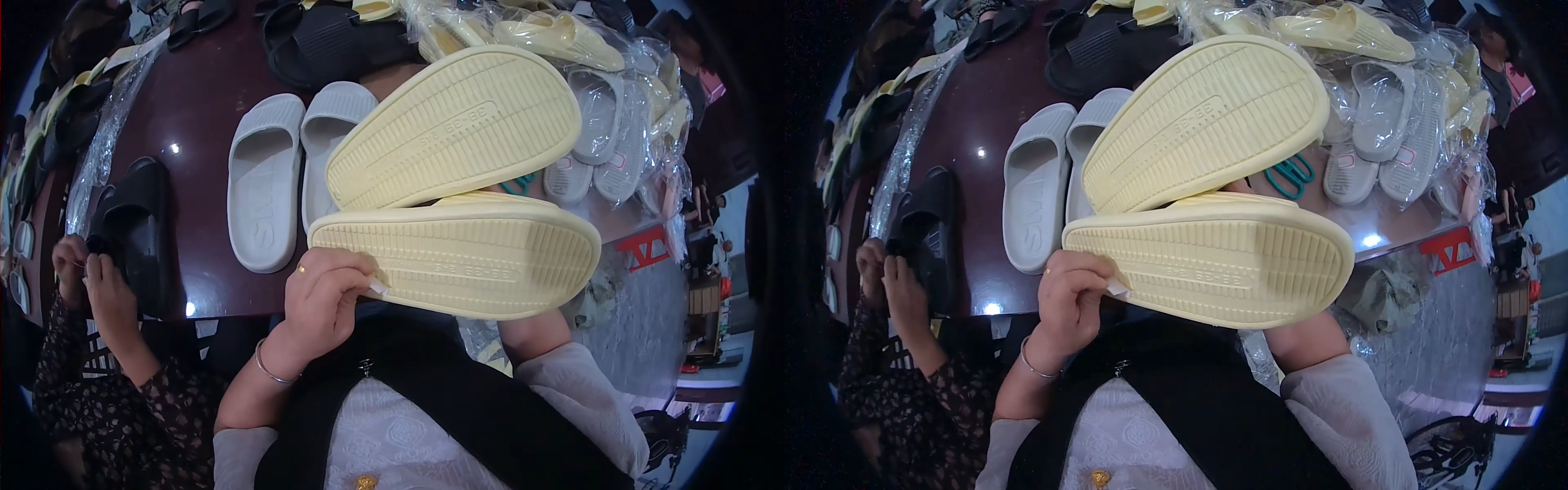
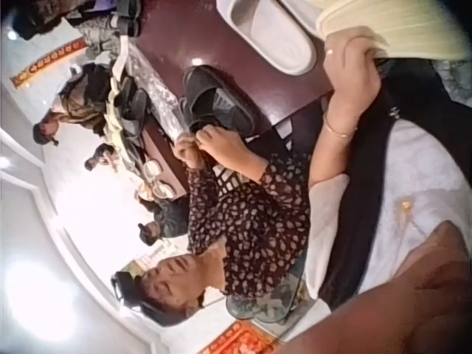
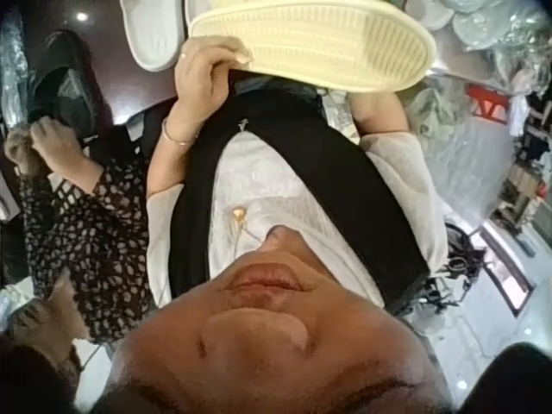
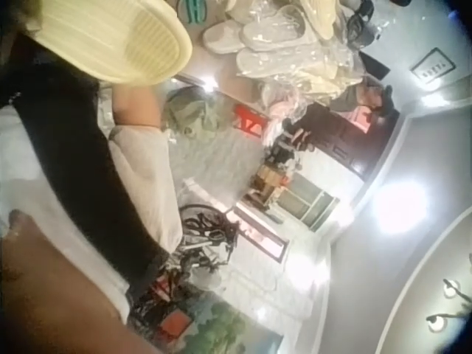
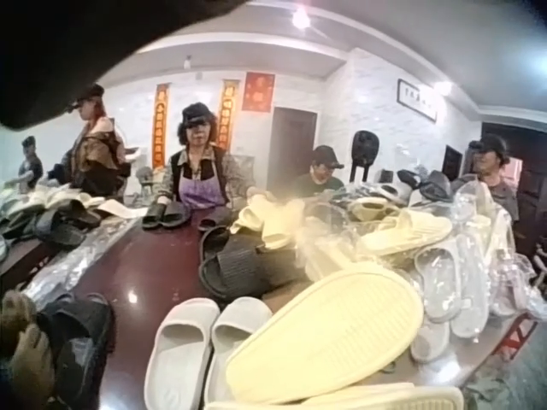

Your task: Inspect, trim loose threads from, and pack rubber slippers into plastic bags.

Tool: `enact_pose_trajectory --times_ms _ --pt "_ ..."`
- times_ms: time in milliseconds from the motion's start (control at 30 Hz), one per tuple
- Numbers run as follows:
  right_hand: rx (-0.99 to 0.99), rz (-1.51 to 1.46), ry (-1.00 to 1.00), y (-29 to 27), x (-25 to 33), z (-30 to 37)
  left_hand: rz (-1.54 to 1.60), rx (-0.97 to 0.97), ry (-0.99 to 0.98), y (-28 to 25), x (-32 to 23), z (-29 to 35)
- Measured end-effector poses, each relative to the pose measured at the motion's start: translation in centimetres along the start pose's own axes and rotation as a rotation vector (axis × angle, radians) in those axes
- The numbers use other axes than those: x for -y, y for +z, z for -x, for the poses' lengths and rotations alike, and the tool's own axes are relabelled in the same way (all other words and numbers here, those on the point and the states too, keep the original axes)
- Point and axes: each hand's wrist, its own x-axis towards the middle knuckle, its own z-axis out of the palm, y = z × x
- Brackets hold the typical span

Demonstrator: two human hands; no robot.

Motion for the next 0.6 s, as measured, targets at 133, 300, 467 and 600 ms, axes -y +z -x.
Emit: enact_pose_trajectory --times_ms 133,300,467,600 --pt "0.046 0.005 -0.060 -0.9 0.8 -0.4 0.146 -0.005 -0.022 0.0 -0.4 0.2" --pt "0.084 0.027 -0.144 -2.5 2.5 -0.1 0.635 -0.166 -0.335 1.2 -1.6 -0.9" --pt "0.126 0.039 -0.206 -4.3 3.9 -0.1 0.634 0.176 -0.768 5.6 -2.5 -4.2" --pt "0.178 0.037 -0.251 -6.0 4.9 -0.9 0.352 0.378 -0.562 9.3 -2.2 -6.6"
